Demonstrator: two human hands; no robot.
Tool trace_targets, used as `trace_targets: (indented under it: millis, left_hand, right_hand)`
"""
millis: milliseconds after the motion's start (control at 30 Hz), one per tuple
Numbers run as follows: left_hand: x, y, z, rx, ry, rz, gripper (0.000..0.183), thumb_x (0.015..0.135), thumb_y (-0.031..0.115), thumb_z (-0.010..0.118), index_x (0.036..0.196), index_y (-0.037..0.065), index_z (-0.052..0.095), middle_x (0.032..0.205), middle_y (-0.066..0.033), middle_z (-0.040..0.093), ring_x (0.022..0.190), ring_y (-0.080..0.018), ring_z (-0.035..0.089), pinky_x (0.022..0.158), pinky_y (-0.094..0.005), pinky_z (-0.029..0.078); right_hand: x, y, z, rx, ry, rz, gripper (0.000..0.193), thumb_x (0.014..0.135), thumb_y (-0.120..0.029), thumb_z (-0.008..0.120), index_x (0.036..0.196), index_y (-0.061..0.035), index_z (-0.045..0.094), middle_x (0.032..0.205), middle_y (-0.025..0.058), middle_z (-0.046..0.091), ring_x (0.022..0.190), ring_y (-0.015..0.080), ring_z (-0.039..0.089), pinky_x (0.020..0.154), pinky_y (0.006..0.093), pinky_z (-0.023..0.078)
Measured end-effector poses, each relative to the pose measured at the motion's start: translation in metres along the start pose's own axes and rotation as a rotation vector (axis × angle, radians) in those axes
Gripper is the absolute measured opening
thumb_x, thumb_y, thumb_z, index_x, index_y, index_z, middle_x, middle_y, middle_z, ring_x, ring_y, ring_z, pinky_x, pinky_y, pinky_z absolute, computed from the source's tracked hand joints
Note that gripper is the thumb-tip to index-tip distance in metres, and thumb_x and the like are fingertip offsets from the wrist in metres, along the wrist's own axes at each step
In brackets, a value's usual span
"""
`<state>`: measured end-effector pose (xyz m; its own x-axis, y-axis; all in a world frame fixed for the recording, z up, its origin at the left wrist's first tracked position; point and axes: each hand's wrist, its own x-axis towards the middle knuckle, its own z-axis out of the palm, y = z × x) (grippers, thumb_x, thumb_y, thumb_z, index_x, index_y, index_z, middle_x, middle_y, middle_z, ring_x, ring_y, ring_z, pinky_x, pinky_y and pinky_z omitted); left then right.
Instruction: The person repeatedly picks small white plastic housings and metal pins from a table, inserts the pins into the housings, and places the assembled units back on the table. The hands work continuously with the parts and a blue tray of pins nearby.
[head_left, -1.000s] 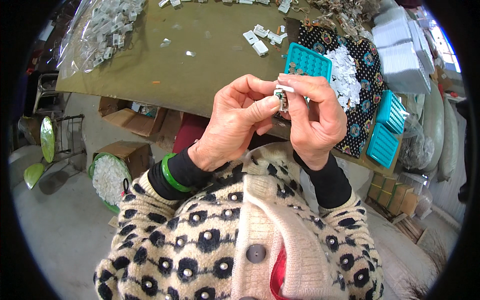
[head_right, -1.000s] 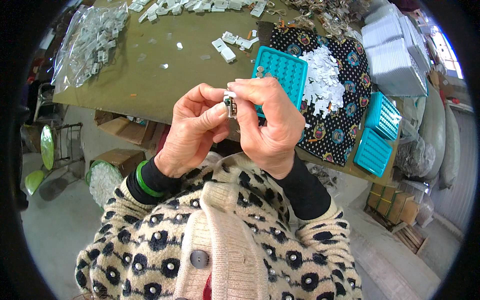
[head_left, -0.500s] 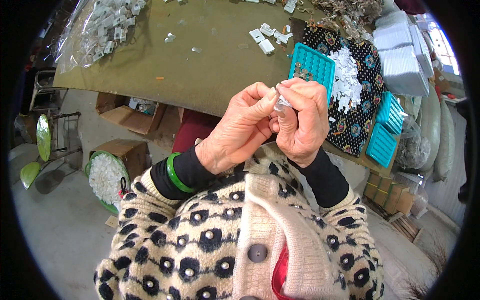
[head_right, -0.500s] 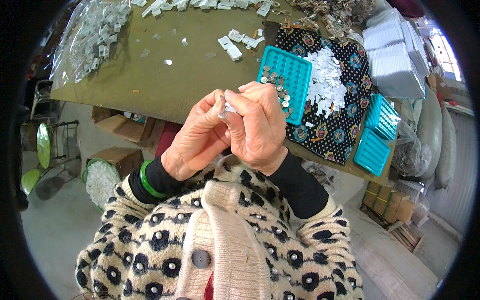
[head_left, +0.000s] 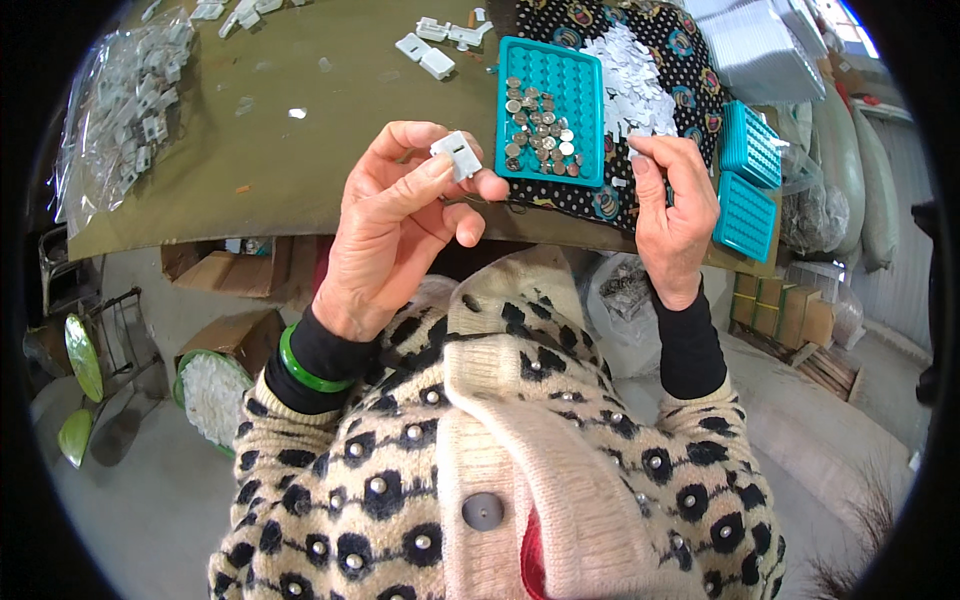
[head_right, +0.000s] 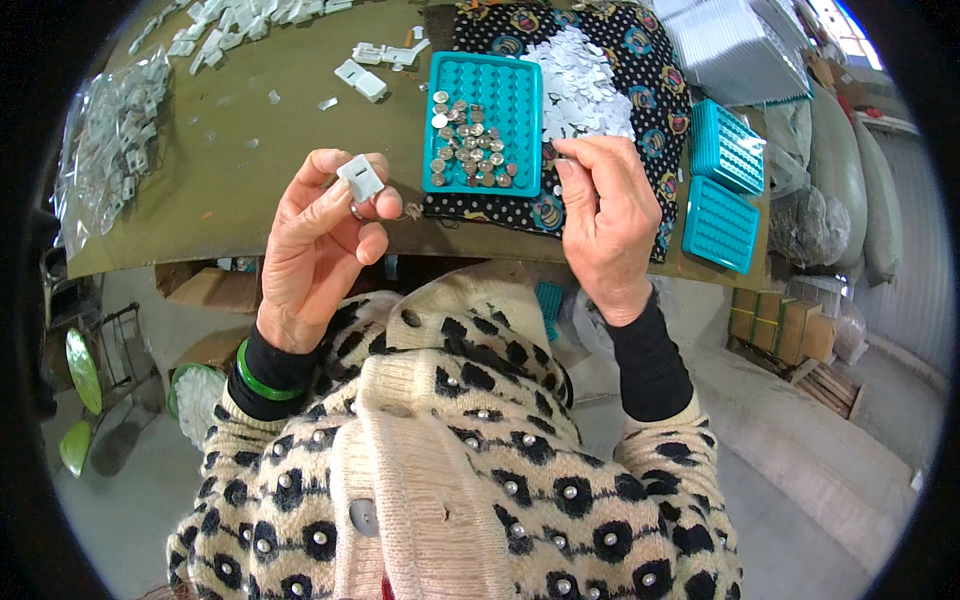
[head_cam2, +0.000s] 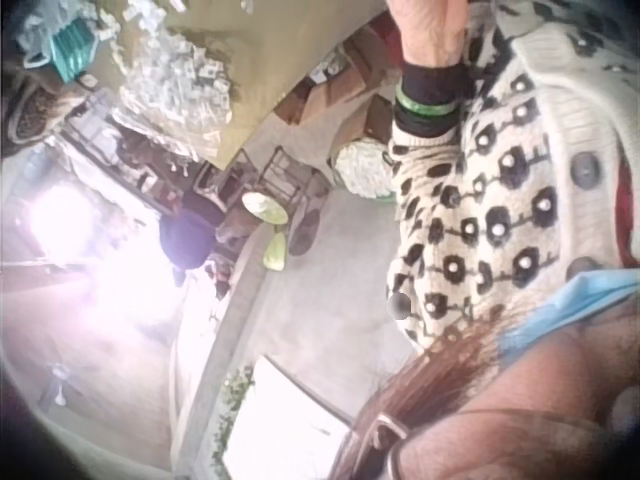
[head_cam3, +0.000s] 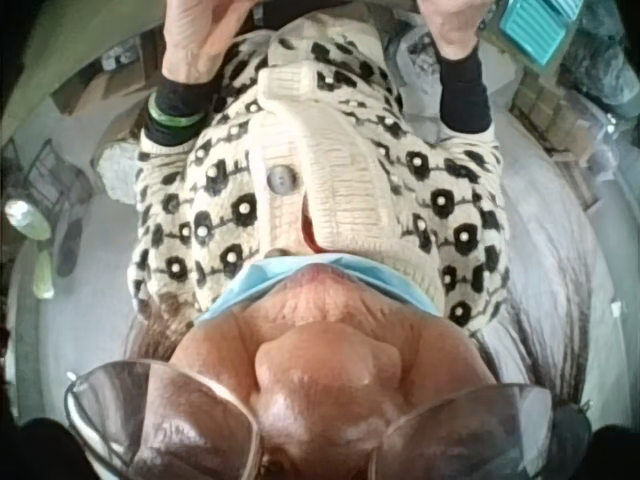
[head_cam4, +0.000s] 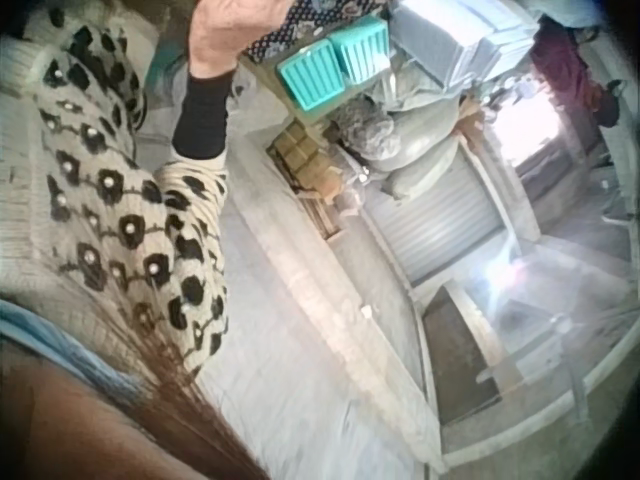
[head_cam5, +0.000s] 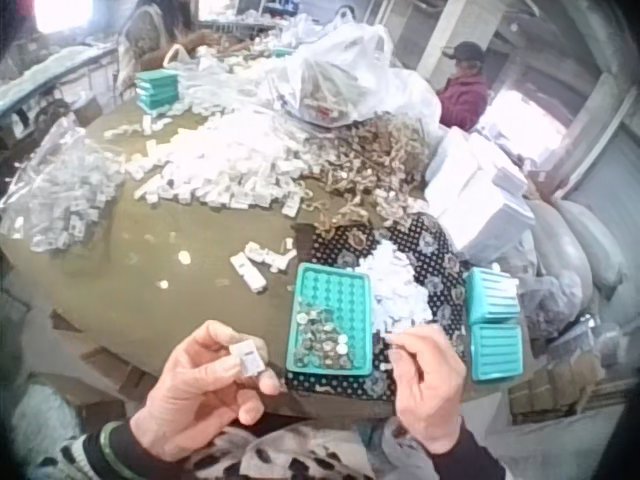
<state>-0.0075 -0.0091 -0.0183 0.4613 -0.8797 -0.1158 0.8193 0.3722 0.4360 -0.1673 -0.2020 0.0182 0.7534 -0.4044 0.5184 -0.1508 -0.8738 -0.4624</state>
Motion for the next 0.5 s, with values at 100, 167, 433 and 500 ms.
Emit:
trace_targets:
  millis: [100,167,433,500]
  left_hand:
    - [0.001,-0.004,0.0,0.026,-0.004,0.011,0.017,0.096,0.007,0.059,0.112,0.006,0.055,0.102,-0.0133,0.062,0.084,-0.022,0.066,0.056,-0.0299,0.056]
    - [0.002,-0.005,-0.001,0.063,-0.009,0.012,0.018,0.096,0.007,0.058,0.114,0.007,0.057,0.11,-0.0149,0.058,0.082,-0.0195,0.062,0.054,-0.028,0.053]
    - [0.003,-0.01,0.0,0.136,0.035,-0.026,0.025,0.096,0.011,0.06,0.12,0.005,0.059,0.108,-0.0158,0.064,0.075,-0.0191,0.064,0.062,-0.0294,0.055]
    - [0.003,-0.008,0.001,0.127,0.051,-0.047,0.026,0.096,0.011,0.06,0.122,0.004,0.06,0.108,-0.0163,0.064,0.077,-0.0196,0.065,0.063,-0.0303,0.056]
  right_hand:
    - [-0.015,0.016,-0.003,-0.097,-0.114,0.018,0.014,0.084,0.003,0.065,0.098,0.0002,0.064,0.09,0.013,0.06,0.08,0.0299,0.061,0.07,0.0359,0.05]
    - [-0.022,0.022,0.0,-0.141,-0.195,-0.05,0.02,0.078,0.005,0.068,0.097,0.0008,0.063,0.088,0.0119,0.057,0.081,0.0304,0.059,0.071,0.0382,0.049]
    - [-0.015,0.025,-0.008,-0.092,-0.341,-0.046,0.012,0.079,0.004,0.067,0.086,-0.0005,0.057,0.083,0.0114,0.057,0.08,0.0297,0.059,0.069,0.0384,0.049]
    - [-0.012,0.016,-0.011,-0.02,-0.295,0.03,0.008,0.083,0.004,0.064,0.087,-0.0003,0.057,0.079,0.0109,0.059,0.07,0.0267,0.06,0.063,0.0345,0.049]
